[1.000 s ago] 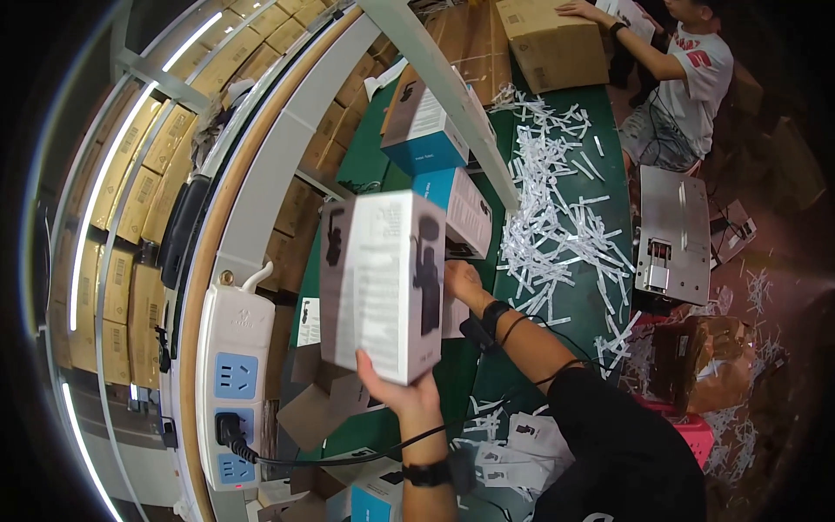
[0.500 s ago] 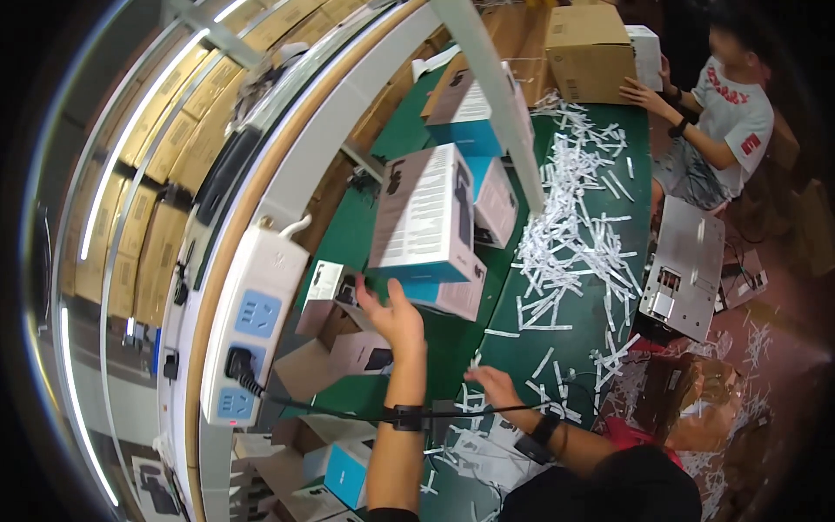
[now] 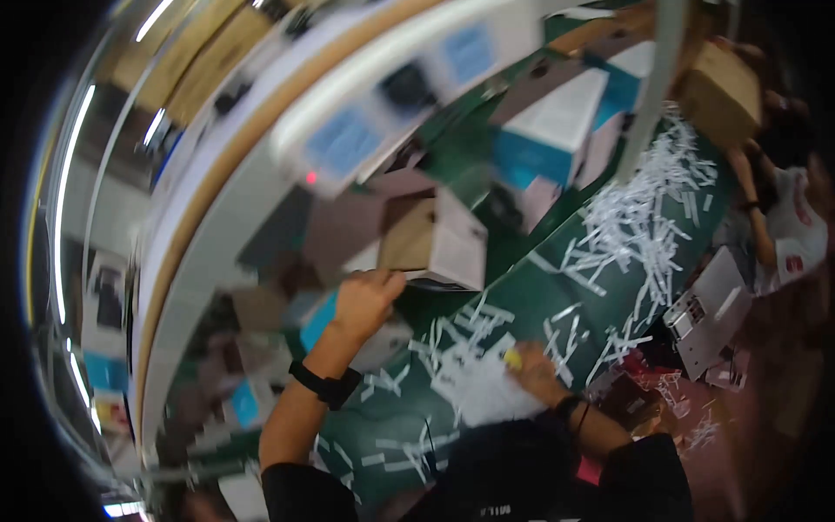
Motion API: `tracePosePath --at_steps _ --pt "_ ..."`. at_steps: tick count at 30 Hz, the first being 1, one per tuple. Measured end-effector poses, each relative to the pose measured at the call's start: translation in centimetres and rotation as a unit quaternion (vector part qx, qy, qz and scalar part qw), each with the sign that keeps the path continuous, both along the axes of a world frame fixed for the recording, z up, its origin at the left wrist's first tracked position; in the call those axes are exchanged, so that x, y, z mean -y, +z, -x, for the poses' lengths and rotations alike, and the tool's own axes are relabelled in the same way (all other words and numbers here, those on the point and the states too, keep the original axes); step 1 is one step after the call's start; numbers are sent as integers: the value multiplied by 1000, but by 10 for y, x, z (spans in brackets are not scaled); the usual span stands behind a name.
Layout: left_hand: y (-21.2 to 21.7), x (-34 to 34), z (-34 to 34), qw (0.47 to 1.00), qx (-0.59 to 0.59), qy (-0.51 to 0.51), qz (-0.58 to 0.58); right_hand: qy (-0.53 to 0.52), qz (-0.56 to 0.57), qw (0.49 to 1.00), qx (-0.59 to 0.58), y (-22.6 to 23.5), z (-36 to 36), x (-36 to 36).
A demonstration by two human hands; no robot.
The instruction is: The person uses a utility knife to cut open a blue box, removes a white box from inside, and places it into a larger white box. They then repeat the process by opening another blue box and placing its contents into a different white box.
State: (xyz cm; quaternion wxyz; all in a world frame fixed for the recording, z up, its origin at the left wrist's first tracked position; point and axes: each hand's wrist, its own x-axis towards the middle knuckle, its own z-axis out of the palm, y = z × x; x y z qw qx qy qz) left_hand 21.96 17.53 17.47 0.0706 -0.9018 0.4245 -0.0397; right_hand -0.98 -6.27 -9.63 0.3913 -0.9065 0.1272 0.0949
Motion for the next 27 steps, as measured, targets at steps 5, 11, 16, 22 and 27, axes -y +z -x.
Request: tracePosePath --at_steps 5,11,16,22,27 --pt "-2 -71 102 990 89 -98 53 -11 1 1000 11 -38 -18 42" --pt "-4 -133 218 968 214 -5 133 -61 -101 985 125 93 -36 52" --pt "-36 -164 306 949 216 152 175 126 -305 920 210 259 -22 14" --pt "-25 -156 324 925 234 209 213 490 -81 811 310 336 -36 -157" --pt "-41 -161 329 894 167 211 360 479 -48 794 372 319 -57 -259"
